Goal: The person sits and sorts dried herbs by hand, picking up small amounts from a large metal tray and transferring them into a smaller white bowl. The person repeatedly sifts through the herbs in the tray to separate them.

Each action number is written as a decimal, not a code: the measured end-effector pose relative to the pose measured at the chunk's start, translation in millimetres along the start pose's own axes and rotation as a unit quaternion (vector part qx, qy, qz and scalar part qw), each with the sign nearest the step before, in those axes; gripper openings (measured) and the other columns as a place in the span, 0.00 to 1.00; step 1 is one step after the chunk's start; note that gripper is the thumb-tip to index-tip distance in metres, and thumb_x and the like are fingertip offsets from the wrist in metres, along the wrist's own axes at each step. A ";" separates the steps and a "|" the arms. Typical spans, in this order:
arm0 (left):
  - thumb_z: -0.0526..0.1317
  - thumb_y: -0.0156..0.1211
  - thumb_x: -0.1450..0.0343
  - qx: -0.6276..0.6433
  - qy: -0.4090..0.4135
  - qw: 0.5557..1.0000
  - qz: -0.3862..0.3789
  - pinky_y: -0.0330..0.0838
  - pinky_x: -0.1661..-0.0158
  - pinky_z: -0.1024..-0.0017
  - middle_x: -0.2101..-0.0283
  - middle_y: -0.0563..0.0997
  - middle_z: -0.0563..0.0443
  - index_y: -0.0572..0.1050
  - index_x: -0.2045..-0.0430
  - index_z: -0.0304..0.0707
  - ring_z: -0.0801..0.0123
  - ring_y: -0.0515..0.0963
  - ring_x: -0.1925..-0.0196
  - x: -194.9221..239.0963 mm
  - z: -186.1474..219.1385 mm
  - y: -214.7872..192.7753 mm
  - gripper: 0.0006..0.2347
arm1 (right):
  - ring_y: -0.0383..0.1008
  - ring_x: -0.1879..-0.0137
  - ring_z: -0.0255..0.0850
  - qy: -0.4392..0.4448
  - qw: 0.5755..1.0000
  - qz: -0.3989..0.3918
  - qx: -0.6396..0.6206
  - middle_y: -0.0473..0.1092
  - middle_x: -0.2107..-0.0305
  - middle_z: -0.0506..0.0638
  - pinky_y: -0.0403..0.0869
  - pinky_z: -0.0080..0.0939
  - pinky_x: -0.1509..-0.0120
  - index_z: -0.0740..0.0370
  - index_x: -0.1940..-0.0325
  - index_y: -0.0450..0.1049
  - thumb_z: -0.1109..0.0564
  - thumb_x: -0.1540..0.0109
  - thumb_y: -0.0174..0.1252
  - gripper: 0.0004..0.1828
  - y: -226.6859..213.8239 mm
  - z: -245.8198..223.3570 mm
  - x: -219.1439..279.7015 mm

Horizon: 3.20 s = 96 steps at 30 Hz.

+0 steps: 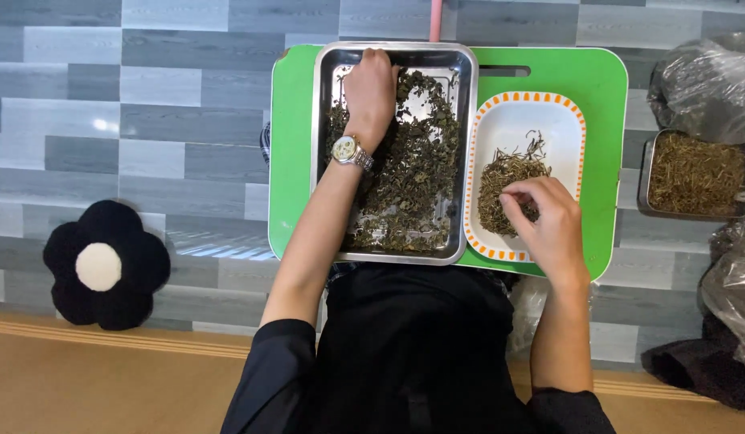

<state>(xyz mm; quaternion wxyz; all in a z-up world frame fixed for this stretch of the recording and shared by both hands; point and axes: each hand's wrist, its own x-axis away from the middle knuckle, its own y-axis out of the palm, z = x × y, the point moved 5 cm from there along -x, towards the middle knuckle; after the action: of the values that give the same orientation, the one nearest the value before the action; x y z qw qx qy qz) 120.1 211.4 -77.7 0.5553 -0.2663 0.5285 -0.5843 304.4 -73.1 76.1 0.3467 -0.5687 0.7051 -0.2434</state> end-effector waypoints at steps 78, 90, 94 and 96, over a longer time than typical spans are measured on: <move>0.44 0.59 0.26 0.134 0.090 0.984 -0.070 0.49 0.29 0.45 0.32 0.62 0.35 0.63 0.37 0.26 0.44 0.57 0.25 211.9 13.9 -145.2 0.25 | 0.73 0.59 0.39 -0.317 0.890 -0.078 0.319 0.76 0.67 0.48 0.78 0.42 0.42 0.60 0.66 0.77 0.63 0.36 0.60 0.04 159.8 21.0 -203.0; 0.45 0.59 0.26 0.105 0.102 0.988 -0.053 0.50 0.30 0.47 0.33 0.64 0.35 0.65 0.40 0.20 0.46 0.60 0.27 210.4 15.4 -143.2 0.25 | 0.78 0.67 0.39 -0.278 0.791 -0.190 0.511 0.78 0.68 0.52 0.82 0.38 0.64 0.62 0.63 0.76 0.58 0.40 0.61 0.05 177.4 10.9 -216.7; 0.47 0.58 0.25 0.085 0.098 0.990 -0.056 0.49 0.29 0.46 0.32 0.63 0.34 0.65 0.39 0.19 0.45 0.58 0.27 211.7 13.8 -139.1 0.27 | 0.78 0.73 0.36 -0.348 0.733 -0.201 0.549 0.78 0.71 0.49 0.79 0.34 0.68 0.60 0.65 0.78 0.58 0.40 0.60 0.04 181.7 0.8 -217.2; 0.47 0.57 0.25 0.081 0.098 0.990 -0.060 0.48 0.30 0.46 0.32 0.63 0.34 0.65 0.39 0.19 0.45 0.57 0.26 212.0 13.9 -137.9 0.27 | 0.79 0.72 0.36 -0.364 0.732 -0.207 0.538 0.79 0.70 0.50 0.79 0.34 0.66 0.60 0.66 0.79 0.59 0.40 0.60 0.04 182.3 -2.9 -218.2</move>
<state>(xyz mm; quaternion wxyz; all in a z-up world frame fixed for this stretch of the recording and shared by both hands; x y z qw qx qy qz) 30.8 -14.6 -6.0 0.4846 -0.1930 0.5143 -0.6807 211.4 181.3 -10.2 0.7657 -0.4646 0.1406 -0.4220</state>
